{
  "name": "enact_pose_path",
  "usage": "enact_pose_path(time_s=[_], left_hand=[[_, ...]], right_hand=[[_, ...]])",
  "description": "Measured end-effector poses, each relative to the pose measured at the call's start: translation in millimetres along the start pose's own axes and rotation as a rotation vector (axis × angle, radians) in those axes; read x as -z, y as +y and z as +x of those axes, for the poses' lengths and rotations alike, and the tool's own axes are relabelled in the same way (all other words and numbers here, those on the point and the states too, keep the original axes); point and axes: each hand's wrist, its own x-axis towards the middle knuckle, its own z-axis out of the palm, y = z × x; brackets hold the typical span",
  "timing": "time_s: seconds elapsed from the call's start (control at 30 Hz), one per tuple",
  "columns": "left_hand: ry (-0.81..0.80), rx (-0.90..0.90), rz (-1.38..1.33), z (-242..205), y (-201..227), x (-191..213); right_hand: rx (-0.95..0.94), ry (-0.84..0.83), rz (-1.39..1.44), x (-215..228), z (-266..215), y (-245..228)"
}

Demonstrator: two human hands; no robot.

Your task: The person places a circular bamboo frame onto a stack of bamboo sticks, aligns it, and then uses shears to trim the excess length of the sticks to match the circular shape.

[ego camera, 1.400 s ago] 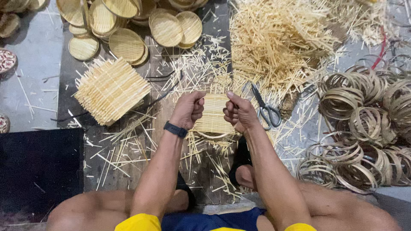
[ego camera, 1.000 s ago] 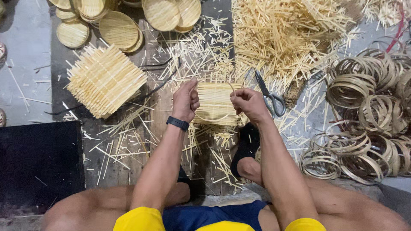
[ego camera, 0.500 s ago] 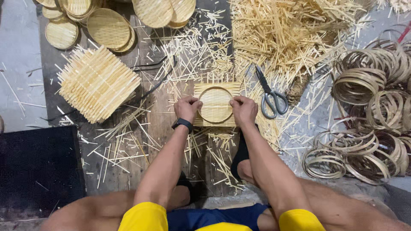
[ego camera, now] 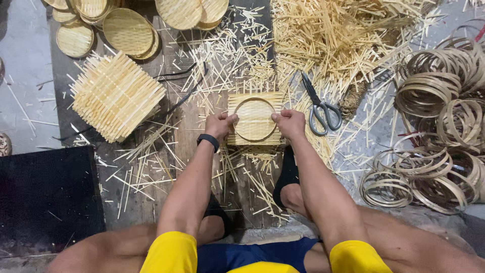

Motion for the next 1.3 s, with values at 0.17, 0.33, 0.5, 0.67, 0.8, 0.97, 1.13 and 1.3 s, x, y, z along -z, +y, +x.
enact_pose_path(time_s=[0.17,0.33,0.5,0.67,0.8,0.97,1.13,1.3], left_hand=[[0.037,-0.128,0.057,19,-20,1],[0.256,-0.277,0.204,12,-18,-2],[0.356,-0.359,0.341,-9,4,-16],[0.316,-0.27,0.296,-13,14,-12],[0.325,-0.277,0.331,-3,8,-9],[0.258,-0.256,0.289,11,3,-5],[0.174,-0.241,0.287,14,0,2],[0.138,-0.221,0.276,24,1,6]], right_hand=[[-0.085,-0.057,0.126,0,-2,-2],[0.149,0.102,0.013,3,-23,-21],[0.325,0.105,-0.184,3,-35,-31],[0.224,0.076,-0.142,8,-32,-30],[0.273,0.113,-0.114,5,-32,-28],[0.233,0.09,-0.115,5,-23,-20],[0.191,0.064,-0.123,4,-15,-14],[0.182,-0.04,-0.167,10,3,-11]])
